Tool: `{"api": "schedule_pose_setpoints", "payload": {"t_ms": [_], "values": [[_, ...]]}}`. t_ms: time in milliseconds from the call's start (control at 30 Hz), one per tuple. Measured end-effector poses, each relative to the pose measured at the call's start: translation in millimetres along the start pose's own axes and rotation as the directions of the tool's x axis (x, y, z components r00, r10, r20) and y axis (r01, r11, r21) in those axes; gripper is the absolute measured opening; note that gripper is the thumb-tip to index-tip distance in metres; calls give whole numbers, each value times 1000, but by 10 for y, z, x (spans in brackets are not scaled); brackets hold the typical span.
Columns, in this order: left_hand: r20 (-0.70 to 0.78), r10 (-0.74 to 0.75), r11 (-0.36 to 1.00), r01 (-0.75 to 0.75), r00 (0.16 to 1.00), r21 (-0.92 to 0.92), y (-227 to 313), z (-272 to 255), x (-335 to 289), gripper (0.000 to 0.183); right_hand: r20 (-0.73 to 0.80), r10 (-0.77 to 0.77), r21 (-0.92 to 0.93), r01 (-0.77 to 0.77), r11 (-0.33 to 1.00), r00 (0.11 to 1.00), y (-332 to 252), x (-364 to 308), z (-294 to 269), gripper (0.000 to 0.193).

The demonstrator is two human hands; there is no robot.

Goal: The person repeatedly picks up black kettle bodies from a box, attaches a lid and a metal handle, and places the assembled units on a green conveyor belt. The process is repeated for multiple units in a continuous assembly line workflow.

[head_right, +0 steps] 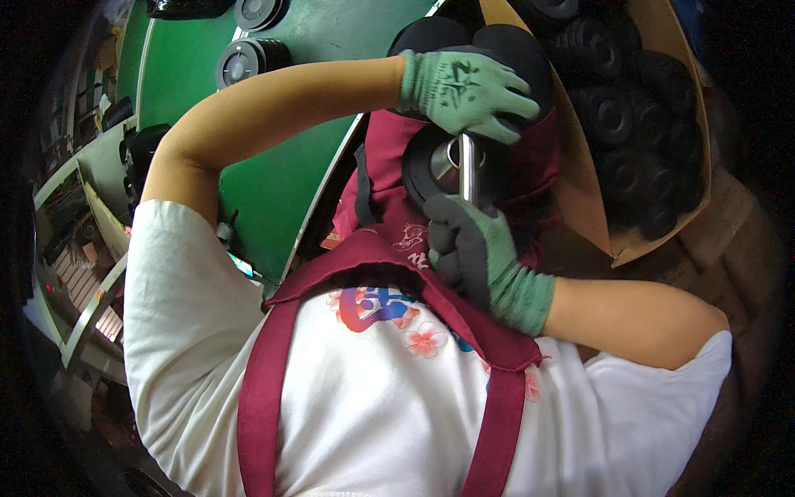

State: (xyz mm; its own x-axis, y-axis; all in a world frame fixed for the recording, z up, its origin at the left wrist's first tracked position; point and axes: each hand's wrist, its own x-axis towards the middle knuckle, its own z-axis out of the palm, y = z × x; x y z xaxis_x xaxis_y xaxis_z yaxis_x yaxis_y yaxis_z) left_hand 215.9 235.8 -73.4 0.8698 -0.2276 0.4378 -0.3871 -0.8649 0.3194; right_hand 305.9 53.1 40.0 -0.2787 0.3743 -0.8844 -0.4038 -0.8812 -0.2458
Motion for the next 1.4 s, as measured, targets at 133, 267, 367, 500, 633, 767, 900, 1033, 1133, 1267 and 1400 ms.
{"api": "schedule_pose_setpoints", "payload": {"t_ms": [133, 267, 367, 500, 633, 767, 900, 1033, 1133, 1267, 1400], "values": [[1, 28, 999, -28, 1000, -15, -2, 38, 148, 31, 168, -667, -374, 673, 638, 726, 440, 179, 107, 11], [-28, -144, 989, 145, 989, 8, 46, -20, 63, 29, 348, -280, 179, 230, 957, 895, 258, 187, -83, 18], [-324, -433, 843, 506, 841, 184, 151, -195, -231, 51, 176, -22, 48, 13, 999, 984, -467, -57, -261, 29], [-480, -813, 486, 838, 329, -247, 616, -226, -911, 66, 67, -412, -509, 386, 769, 909, -1226, 32, -376, 31], [-135, -767, 596, 618, 627, -513, 1325, -78, -761, 98, 250, -463, -820, 440, 366, 850, -1727, 1191, -225, 34], [-311, -810, 586, 713, 498, -384, 1789, 11, -505, 83, 516, -345, -851, 425, -309, 784, -1842, 2323, 248, 60], [-457, -775, 590, 759, 437, -275, 2492, -354, -579, 76, 321, -144, -886, 243, -395, 936, -1907, 2905, 733, 80], [-702, -569, 352, 645, -428, -679, 2760, -429, -1034, 78, 349, -354, -832, 113, -543, 868, -1869, 2922, 696, 82], [-389, -737, 373, 147, -553, -916, 2871, -515, -1512, 58, 609, -522, -782, 345, -518, 598, -1467, 2203, 891, 79], [-119, -817, 430, -457, -564, -779, 2772, -87, -2050, 54, 912, -244, -297, 941, 163, 330, -648, 1409, 1287, 73], [11, -908, 240, -541, -419, -806, 2848, -330, -2040, 70, 875, -289, -353, 920, 172, 389, -459, 1476, 1588, 53]]}}
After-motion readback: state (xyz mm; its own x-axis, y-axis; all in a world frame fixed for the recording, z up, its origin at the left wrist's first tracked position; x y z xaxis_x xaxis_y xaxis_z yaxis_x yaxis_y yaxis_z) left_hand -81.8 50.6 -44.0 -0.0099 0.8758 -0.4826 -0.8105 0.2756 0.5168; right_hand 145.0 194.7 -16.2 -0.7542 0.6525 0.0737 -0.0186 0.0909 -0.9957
